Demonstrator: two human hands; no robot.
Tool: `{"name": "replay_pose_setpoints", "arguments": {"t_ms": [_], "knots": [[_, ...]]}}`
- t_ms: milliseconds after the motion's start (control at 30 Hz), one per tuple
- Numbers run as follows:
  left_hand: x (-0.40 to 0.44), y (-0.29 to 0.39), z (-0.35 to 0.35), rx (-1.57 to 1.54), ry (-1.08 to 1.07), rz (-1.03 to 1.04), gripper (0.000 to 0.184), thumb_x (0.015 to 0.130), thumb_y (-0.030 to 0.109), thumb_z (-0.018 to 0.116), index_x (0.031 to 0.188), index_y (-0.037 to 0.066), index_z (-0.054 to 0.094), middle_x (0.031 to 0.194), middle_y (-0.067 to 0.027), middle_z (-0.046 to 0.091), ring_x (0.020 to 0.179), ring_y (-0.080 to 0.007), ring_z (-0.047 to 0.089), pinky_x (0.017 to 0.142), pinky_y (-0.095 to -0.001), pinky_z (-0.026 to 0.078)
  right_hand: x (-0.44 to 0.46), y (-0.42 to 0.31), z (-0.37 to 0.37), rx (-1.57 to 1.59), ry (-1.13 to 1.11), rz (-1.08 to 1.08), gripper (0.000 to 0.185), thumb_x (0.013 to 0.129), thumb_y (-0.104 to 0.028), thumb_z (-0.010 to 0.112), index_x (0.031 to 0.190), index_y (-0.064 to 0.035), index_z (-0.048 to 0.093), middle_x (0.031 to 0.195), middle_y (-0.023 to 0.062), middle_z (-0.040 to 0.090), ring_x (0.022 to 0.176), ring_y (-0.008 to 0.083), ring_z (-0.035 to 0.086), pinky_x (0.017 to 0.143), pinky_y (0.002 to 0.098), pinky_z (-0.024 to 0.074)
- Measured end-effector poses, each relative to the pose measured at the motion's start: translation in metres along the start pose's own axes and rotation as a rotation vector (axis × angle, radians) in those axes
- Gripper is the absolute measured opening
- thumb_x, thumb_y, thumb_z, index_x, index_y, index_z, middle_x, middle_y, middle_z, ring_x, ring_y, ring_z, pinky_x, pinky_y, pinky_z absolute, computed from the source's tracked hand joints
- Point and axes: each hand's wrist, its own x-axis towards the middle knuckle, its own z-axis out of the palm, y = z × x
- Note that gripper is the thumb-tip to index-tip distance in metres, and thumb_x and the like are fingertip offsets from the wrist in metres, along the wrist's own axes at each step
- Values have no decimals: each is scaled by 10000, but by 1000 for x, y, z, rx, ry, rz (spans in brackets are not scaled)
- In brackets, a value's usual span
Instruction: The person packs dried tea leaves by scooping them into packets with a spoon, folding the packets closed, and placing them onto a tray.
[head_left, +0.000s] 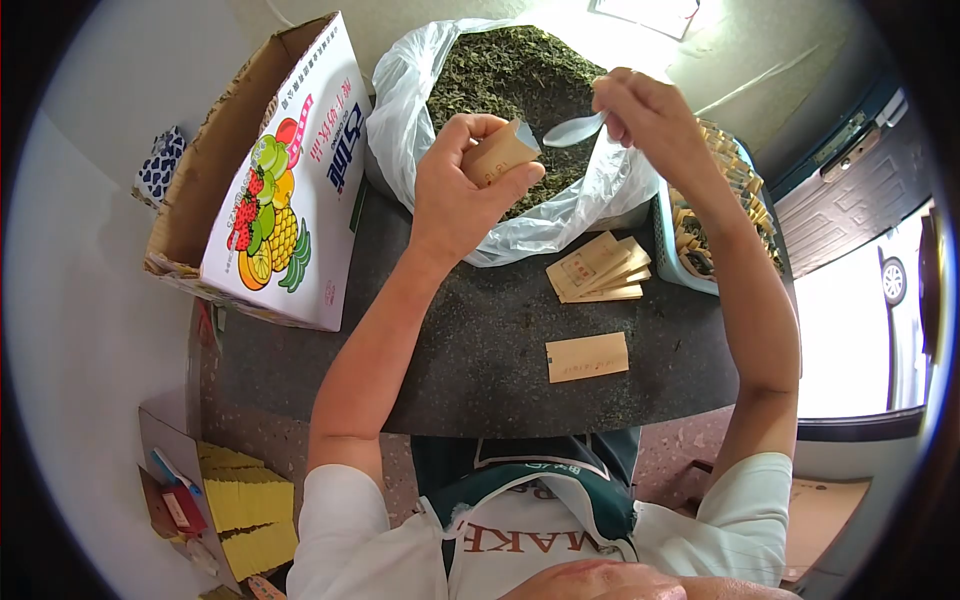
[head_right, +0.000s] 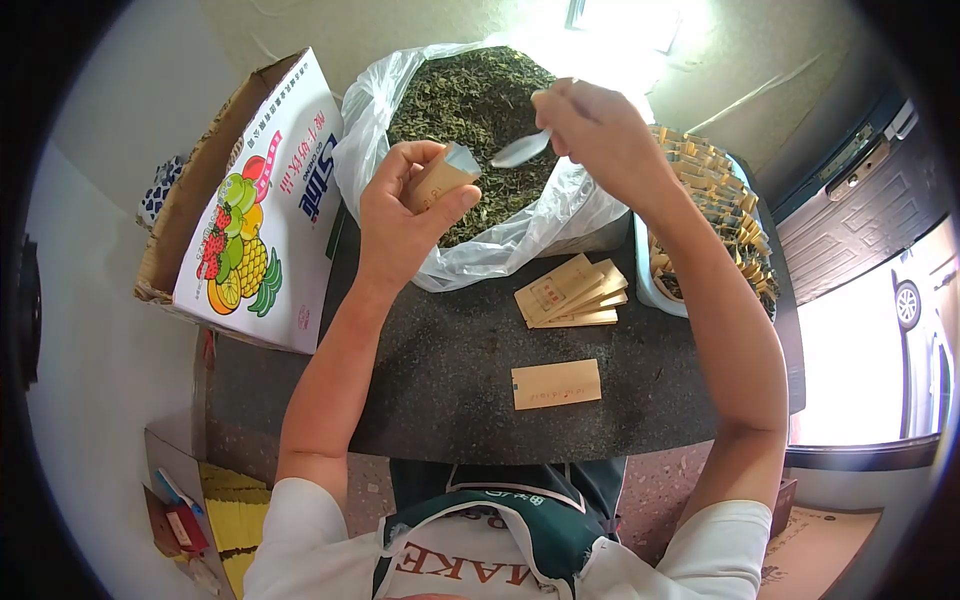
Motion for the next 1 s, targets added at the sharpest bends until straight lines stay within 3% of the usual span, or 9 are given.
{"name": "replay_pose_setpoints", "arguments": {"t_ms": [100,200,267,333,400,500,567,700,1000], "knots": [[1,0,3,-22,-13,14,429,763,186,855,1079,22,616,955,-69,663,802,-118,619,712,-276,539,5,13,9,-392,-141,40,344,966,-337,552,900,-11,635,663,16,547,638,101,517,608,282,441],[1,1,3,-13,-7,5,431,758,183,856,1080,25,617,957,-63,661,804,-118,613,715,-271,535,19,37,36,-391,-331,30,320,938,-312,585,933,1,654,694,87,613,669,158,592,653,333,488],[1,2,0,18,-4,7,439,754,188,860,1084,28,619,956,-62,658,807,-118,603,720,-272,532,20,35,49,-393,-265,-3,291,923,-285,599,949,-4,671,713,119,637,675,170,612,660,344,495],[2,2,-2,31,5,14,440,753,191,861,1083,27,620,956,-63,657,806,-118,599,725,-275,532,25,36,64,-270,-151,21,294,912,-285,608,878,-7,697,650,117,650,689,193,663,676,351,513],[4,1,-3,37,6,24,441,752,194,861,1083,27,622,956,-64,656,806,-119,594,730,-279,532,33,43,71,-232,-149,105,289,905,-288,612,915,-16,710,659,97,672,700,180,665,703,344,520],[5,-3,-5,8,18,15,444,753,206,862,1082,26,624,961,-68,658,815,-127,605,739,-286,534,47,63,77,-57,-103,156,285,926,-279,599,944,-18,712,709,82,701,724,159,666,728,322,523],[6,-7,-7,52,35,11,447,755,209,862,1086,25,624,965,-69,660,834,-134,619,747,-287,536,50,67,72,72,-76,183,280,964,-281,586,965,-22,694,803,31,693,706,99,616,656,256,503],[10,-4,-10,46,31,-33,462,753,212,864,1095,20,621,976,-76,661,862,-145,636,757,-290,539,49,52,48,86,-65,193,268,972,-347,584,1006,-100,682,800,-14,676,730,65,575,656,229,473],[25,-1,4,66,6,-61,479,753,250,855,1087,4,615,992,-102,660,864,-159,653,748,-294,554,27,14,-18,82,-42,91,315,1013,-412,530,1005,-131,675,817,-45,627,756,41,517,675,219,392]]}}
